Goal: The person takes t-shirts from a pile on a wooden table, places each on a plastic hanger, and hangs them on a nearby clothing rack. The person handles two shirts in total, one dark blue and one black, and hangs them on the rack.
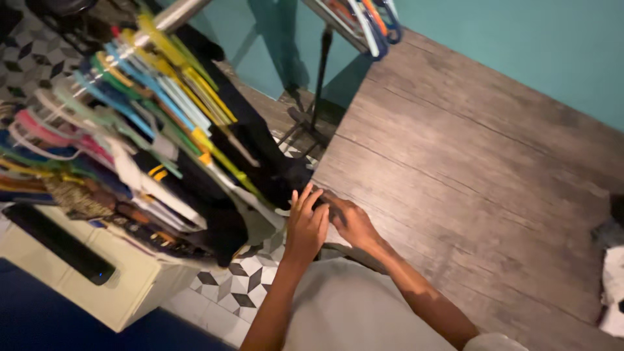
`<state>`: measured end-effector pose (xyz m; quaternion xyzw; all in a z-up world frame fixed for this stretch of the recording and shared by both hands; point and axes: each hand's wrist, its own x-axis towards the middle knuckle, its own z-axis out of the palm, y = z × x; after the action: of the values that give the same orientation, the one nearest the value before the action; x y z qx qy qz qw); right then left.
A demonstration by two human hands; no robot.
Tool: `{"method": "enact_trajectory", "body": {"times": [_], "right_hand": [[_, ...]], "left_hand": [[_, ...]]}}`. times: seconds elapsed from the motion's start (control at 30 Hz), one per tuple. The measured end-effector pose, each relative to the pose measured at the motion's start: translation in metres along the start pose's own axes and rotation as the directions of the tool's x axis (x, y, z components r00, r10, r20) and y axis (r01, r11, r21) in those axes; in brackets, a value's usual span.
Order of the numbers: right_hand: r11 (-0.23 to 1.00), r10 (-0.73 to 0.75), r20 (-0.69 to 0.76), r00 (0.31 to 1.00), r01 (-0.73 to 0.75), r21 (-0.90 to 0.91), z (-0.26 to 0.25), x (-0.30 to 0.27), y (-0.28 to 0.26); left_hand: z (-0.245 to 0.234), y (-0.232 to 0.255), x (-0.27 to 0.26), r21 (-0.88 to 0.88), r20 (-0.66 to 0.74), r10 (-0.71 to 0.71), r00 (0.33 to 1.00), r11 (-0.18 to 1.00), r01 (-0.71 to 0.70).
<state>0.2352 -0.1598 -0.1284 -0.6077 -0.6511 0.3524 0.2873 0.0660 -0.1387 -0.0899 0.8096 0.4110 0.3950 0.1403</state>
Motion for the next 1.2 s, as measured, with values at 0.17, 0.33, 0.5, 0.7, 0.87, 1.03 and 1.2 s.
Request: {"method": "enact_trajectory", "body": {"times": [0.17, 0.33, 0.5, 0.7, 0.87, 1.03, 1.2], "right_hand": [[1.000, 0.020, -0.124, 0.992, -0.021, -0.007, -0.039, -0.044, 0.045], [0.979, 0.196, -0.228, 0.954, -0.177, 0.102, -0.065, -0.093, 0.086], [0.947, 0.318, -0.306, 0.897, -0.290, 0.137, -0.099, -0.145, 0.119], [0.926, 0.376, -0.464, 0.802, -0.339, 0.163, -0.140, -0.200, 0.155], [0.850, 0.526, -0.485, 0.698, -0.436, 0.296, -0.162, -0.247, 0.179], [0.903, 0.429, -0.623, 0.655, -0.333, 0.272, -0.171, -0.292, 0.203], [0.833, 0.545, -0.625, 0.560, -0.449, 0.324, -0.180, -0.346, 0.227]], "left_hand": [[0.030, 0.029, -0.001, -0.083, 0.049, 0.021, 0.999, 0.996, -0.017], [0.058, 0.058, 0.022, -0.169, 0.046, 0.181, 0.982, 0.971, -0.171], [0.096, 0.098, 0.037, -0.244, 0.079, 0.196, 0.977, 0.955, -0.171], [0.150, 0.156, 0.029, -0.308, 0.191, 0.267, 0.945, 0.930, -0.200], [0.186, 0.206, 0.006, -0.414, 0.318, 0.330, 0.889, 0.892, -0.184], [0.220, 0.244, -0.011, -0.495, 0.343, 0.394, 0.853, 0.847, -0.193], [0.259, 0.280, -0.020, -0.533, 0.396, 0.442, 0.804, 0.824, -0.191]]}}
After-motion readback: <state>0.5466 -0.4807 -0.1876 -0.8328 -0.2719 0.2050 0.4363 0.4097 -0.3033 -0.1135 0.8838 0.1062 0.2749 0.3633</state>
